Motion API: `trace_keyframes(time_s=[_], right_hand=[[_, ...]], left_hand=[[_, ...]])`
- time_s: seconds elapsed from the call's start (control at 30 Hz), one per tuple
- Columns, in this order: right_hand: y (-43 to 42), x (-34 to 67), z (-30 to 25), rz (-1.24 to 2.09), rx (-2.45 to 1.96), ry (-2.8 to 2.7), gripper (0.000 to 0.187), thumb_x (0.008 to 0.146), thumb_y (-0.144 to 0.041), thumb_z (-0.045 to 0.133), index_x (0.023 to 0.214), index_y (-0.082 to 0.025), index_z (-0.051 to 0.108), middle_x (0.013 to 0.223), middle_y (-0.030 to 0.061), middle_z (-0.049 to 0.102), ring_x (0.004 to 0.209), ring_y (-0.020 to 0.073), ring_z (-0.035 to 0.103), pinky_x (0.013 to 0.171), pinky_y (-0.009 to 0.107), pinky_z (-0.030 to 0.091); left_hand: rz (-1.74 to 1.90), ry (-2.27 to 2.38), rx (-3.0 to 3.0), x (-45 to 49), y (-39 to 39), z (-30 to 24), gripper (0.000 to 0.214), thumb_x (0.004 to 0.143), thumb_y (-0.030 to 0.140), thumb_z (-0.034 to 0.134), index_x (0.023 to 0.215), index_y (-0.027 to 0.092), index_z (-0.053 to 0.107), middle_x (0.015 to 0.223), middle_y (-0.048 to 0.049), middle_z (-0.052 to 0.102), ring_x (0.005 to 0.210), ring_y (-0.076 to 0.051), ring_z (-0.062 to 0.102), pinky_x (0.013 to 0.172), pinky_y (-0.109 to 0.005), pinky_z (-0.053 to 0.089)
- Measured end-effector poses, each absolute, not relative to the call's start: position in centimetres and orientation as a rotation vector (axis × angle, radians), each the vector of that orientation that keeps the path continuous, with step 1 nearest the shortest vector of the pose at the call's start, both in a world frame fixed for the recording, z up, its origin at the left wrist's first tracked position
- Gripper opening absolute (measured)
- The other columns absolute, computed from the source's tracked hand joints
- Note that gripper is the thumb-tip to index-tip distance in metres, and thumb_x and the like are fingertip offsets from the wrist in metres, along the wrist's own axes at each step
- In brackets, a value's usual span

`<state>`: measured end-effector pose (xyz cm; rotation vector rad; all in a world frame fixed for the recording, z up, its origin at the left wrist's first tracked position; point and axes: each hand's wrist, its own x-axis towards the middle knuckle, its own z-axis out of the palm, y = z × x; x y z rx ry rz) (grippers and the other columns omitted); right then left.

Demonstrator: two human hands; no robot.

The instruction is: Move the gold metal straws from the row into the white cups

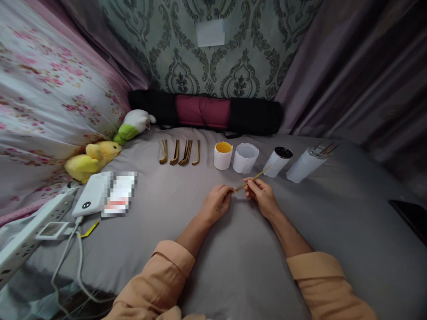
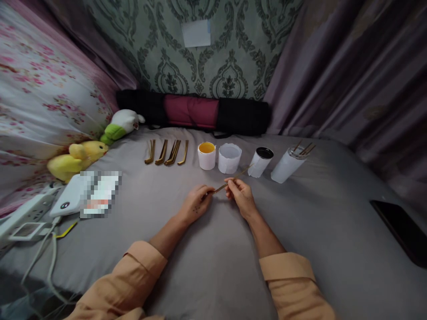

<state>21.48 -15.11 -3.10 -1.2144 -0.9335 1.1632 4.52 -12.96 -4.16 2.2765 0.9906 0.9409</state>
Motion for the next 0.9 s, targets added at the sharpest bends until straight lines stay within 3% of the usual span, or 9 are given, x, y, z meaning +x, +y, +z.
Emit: trace_keyframes(time_s=[0.17,0.33,0.67,0.9], right_hand=[[-15.0,21.5,-3.2,1.150,-1.224,-0.903,0.033,0.070,-0.044,0.058,0.089,-0.016,0.059,0.066,-0.0001,0.053,0.051,0.0079,0.047,0.045,0.020,0.036],[-14.9,21.6,-3.3,1.115,-1.242,-0.883,0.030,0.071,-0.043,0.057,0.087,-0.017,0.060,0.063,-0.0013,0.051,0.049,0.0071,0.046,0.043,0.019,0.036],[-15.0,21.6,-3.3,0.974,-1.302,-0.907,0.031,0.072,-0.045,0.054,0.085,-0.017,0.058,0.061,-0.0015,0.049,0.048,0.0072,0.045,0.041,0.019,0.035],[-15.2,21.6,-3.0,0.894,-1.314,-0.936,0.030,0.075,-0.046,0.049,0.081,-0.019,0.058,0.058,-0.0022,0.047,0.047,0.0076,0.044,0.042,0.019,0.034]], left_hand=[[0.943,0.997,2.146,4.5,-12.9,-4.0,0.022,0.081,0.016,0.042,0.095,0.017,0.058,0.087,-0.0064,0.061,0.080,-0.014,0.054,0.075,-0.027,0.041],[0.953,1.048,1.932,4.7,-12.9,-4.0,0.022,0.081,0.023,0.044,0.093,0.016,0.061,0.083,-0.0064,0.063,0.073,-0.013,0.055,0.068,-0.024,0.042],[0.906,1.037,1.271,5.5,-13.0,-3.1,0.023,0.076,0.027,0.051,0.090,0.012,0.059,0.065,-0.0013,0.057,0.045,-0.006,0.046,0.042,-0.017,0.035],[0.859,0.848,0.995,5.8,-13.2,-3.0,0.026,0.075,0.033,0.054,0.086,0.009,0.056,0.069,-0.0042,0.057,0.050,-0.007,0.051,0.042,-0.018,0.039]])
